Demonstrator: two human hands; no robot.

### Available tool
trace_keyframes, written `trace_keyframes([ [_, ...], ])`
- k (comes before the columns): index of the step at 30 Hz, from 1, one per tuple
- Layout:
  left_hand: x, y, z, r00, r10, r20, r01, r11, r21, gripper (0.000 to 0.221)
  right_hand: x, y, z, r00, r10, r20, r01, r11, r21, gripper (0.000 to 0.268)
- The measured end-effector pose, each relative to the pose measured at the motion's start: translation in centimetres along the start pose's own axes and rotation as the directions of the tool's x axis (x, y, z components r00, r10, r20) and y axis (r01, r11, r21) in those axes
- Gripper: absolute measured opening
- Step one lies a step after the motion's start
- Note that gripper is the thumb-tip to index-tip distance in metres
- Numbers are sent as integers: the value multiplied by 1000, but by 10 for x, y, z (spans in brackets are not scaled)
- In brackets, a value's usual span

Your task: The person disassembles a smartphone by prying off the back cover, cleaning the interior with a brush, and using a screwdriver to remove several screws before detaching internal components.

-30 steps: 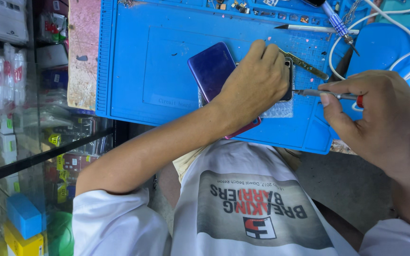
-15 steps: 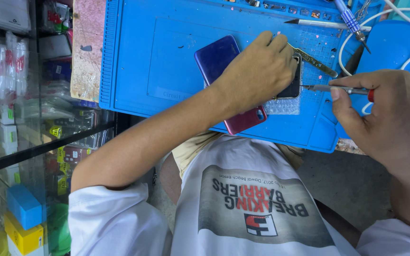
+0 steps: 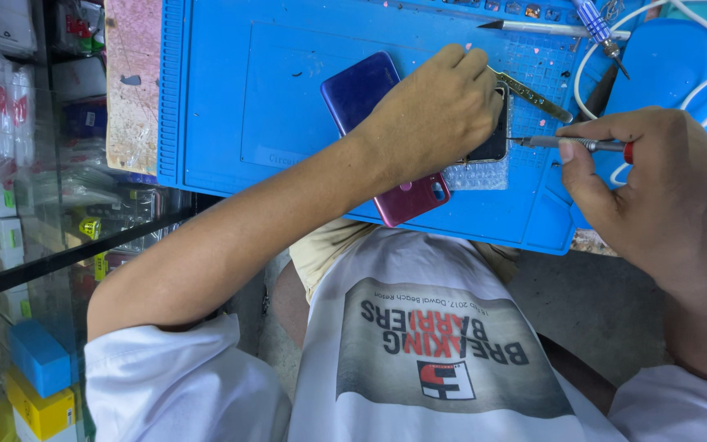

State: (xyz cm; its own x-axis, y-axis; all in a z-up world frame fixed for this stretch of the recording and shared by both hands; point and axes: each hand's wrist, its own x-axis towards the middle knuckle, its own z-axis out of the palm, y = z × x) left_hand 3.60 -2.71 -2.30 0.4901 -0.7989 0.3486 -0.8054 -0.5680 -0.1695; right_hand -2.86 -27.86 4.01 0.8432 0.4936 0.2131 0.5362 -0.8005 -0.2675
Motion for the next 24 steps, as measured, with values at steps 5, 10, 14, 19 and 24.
trace_keyframes([
  [5, 1, -2, -4, 999, -6, 38, 8, 998, -58, 14, -2, 2, 2, 1000, 3, -2, -3, 1000, -21, 27],
  [10, -45, -31, -25, 958, -270, -98, 226, 919, -324, 20, -27, 21, 22, 985, 164, 48, -170, 969, 179, 23],
  [14, -144, -89, -74, 820, -571, 22, 560, 795, -235, 16, -36, 35, 65, 944, 293, 151, -323, 911, 255, 22],
  [19, -208, -92, -87, 713, -688, 132, 701, 704, -114, 10, -41, 45, 91, 888, 387, 249, -443, 866, 233, 23],
  [24, -223, -82, -91, 727, -668, 160, 684, 726, -73, 7, -30, 47, 102, 880, 387, 274, -453, 858, 242, 23],
])
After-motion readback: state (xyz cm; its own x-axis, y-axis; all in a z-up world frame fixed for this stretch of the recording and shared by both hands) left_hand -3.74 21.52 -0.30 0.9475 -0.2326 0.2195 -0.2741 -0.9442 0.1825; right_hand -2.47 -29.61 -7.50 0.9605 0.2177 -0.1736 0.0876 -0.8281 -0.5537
